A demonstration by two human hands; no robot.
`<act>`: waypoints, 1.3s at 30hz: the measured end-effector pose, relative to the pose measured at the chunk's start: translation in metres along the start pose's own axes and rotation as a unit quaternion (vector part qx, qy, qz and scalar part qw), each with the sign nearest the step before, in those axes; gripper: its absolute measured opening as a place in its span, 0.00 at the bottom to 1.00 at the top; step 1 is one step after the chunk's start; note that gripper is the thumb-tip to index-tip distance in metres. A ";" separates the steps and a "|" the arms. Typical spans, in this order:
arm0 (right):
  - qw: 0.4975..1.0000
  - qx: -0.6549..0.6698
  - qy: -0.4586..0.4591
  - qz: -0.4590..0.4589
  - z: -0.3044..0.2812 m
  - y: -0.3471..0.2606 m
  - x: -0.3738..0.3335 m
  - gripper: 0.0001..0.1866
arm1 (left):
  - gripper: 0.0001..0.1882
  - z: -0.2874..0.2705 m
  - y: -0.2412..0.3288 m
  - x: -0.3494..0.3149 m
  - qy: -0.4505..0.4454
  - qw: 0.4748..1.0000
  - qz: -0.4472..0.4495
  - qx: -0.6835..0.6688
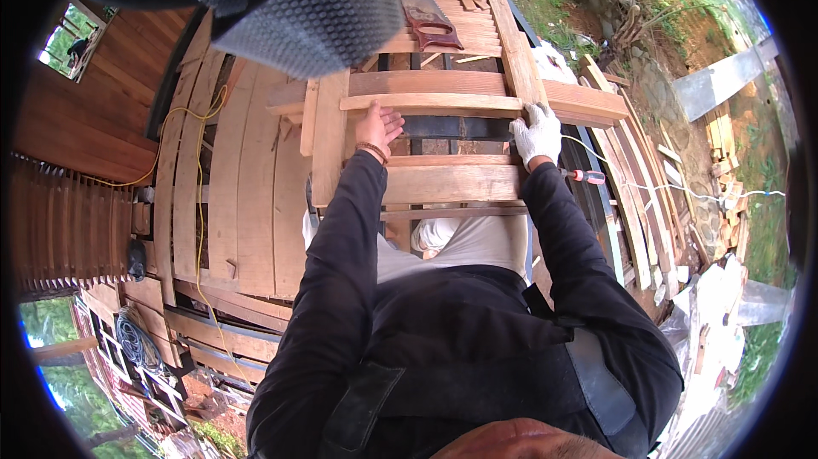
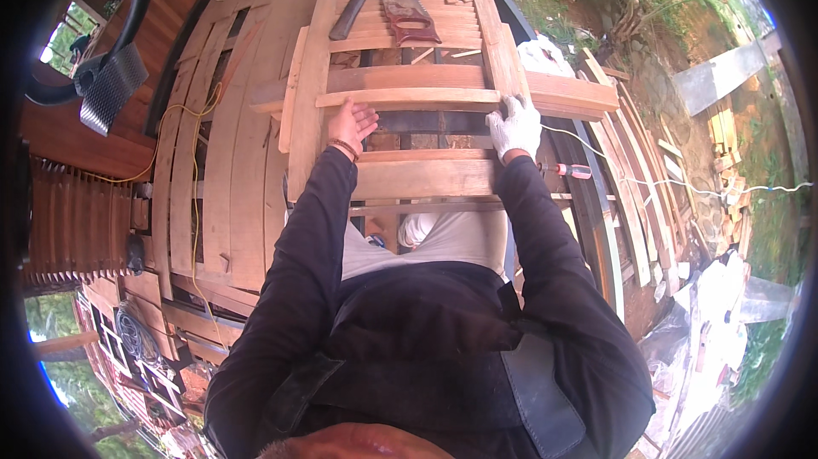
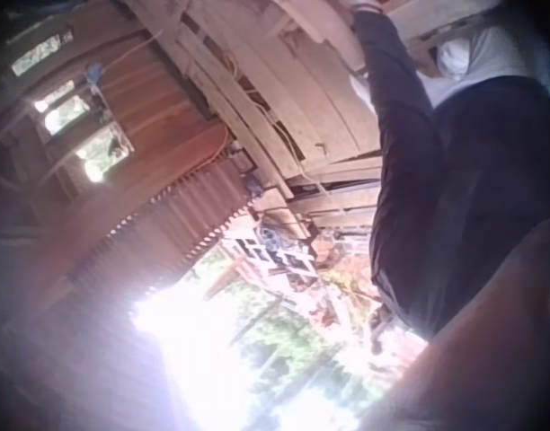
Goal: The person assembles a wooden frame by repeatedly positioning planks, sawing them to length with a hand saw, and tapping them into place with a hammer. The person also uses a hand plane to smooth plank edges and adjusts the frame alignment during assembly.
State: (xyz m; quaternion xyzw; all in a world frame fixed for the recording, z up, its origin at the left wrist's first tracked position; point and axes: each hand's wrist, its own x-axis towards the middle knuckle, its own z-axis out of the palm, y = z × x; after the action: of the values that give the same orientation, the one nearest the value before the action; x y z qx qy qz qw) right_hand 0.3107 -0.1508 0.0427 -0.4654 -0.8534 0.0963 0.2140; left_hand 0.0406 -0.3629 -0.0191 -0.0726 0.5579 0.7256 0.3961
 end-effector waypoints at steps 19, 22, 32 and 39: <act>1.000 0.006 0.000 -0.008 -0.001 -0.001 0.000 0.28 | 0.30 -0.002 -0.005 0.004 -0.008 1.000 0.008 0.008; 1.000 -0.006 0.007 -0.012 0.001 0.002 -0.001 0.28 | 0.30 -0.001 -0.006 0.005 -0.007 1.000 0.006 0.009; 1.000 -0.003 0.000 -0.006 0.001 0.001 0.000 0.29 | 0.27 -0.002 -0.006 0.004 -0.013 1.000 0.019 0.020; 1.000 -0.005 0.002 -0.009 0.003 0.004 -0.001 0.29 | 0.26 -0.001 -0.005 0.001 -0.009 0.999 0.023 0.032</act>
State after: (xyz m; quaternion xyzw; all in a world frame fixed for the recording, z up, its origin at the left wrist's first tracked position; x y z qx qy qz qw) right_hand 0.3123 -0.1494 0.0384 -0.4586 -0.8578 0.0887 0.2145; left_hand 0.0425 -0.3624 -0.0236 -0.0411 0.5789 0.7168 0.3866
